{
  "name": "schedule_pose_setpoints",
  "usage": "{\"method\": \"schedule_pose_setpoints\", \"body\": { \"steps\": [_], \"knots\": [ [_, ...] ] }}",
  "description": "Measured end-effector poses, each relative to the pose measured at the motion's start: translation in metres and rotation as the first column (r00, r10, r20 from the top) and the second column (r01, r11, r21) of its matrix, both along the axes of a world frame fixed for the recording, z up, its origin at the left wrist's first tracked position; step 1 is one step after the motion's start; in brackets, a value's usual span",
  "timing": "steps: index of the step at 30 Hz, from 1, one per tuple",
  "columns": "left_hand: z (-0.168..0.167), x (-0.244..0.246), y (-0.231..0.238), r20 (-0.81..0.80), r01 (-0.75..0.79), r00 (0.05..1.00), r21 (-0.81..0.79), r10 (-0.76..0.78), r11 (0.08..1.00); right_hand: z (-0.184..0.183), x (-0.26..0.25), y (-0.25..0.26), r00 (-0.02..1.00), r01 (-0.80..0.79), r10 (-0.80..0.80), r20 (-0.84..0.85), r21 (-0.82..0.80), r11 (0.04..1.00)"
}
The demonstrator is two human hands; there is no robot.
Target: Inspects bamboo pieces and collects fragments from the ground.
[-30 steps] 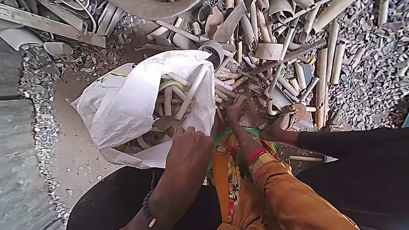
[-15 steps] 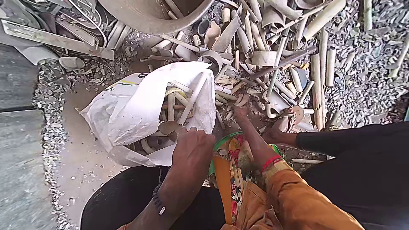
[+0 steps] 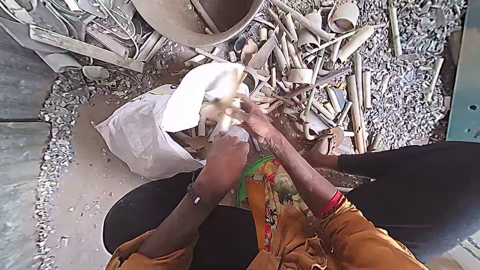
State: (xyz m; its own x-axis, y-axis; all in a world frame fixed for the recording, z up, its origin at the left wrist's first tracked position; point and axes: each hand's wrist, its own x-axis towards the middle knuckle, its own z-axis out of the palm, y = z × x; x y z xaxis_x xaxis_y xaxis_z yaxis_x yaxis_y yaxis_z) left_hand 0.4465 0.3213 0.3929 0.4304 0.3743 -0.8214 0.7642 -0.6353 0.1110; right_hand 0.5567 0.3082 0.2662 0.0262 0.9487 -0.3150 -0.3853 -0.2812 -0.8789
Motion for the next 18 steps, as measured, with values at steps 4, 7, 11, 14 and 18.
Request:
{"method": "schedule_pose_setpoints", "body": {
  "steps": [4, 7, 11, 14, 18],
  "knots": [
    [-0.004, -0.003, 0.0, 0.006, -0.02, 1.0, -0.024, 0.02, 1.0, -0.025, 0.03, 0.003, 0.895, 0.125, -0.121, 0.43, 0.021, 0.992],
    [-0.006, -0.004, 0.001, 0.033, -0.01, 0.999, -0.008, 0.01, 1.0, -0.091, 0.099, -0.024, 0.537, 0.174, 0.123, 0.835, -0.252, 0.952],
    [-0.005, -0.002, 0.003, 0.013, -0.004, 1.0, -0.018, 0.005, 1.0, -0.176, 0.148, -0.116, 0.177, -0.104, 0.786, 0.592, -0.783, 0.613],
    [-0.008, -0.003, 0.004, 0.035, -0.004, 0.999, -0.017, 0.005, 1.0, -0.196, 0.139, -0.16, -0.066, -0.118, 0.892, 0.447, -0.891, 0.438],
    [-0.006, 0.002, 0.006, 0.022, -0.002, 1.0, -0.024, 0.003, 1.0, -0.196, 0.109, -0.169, -0.16, 0.067, 0.823, 0.545, -0.826, 0.56]
  ]
}}
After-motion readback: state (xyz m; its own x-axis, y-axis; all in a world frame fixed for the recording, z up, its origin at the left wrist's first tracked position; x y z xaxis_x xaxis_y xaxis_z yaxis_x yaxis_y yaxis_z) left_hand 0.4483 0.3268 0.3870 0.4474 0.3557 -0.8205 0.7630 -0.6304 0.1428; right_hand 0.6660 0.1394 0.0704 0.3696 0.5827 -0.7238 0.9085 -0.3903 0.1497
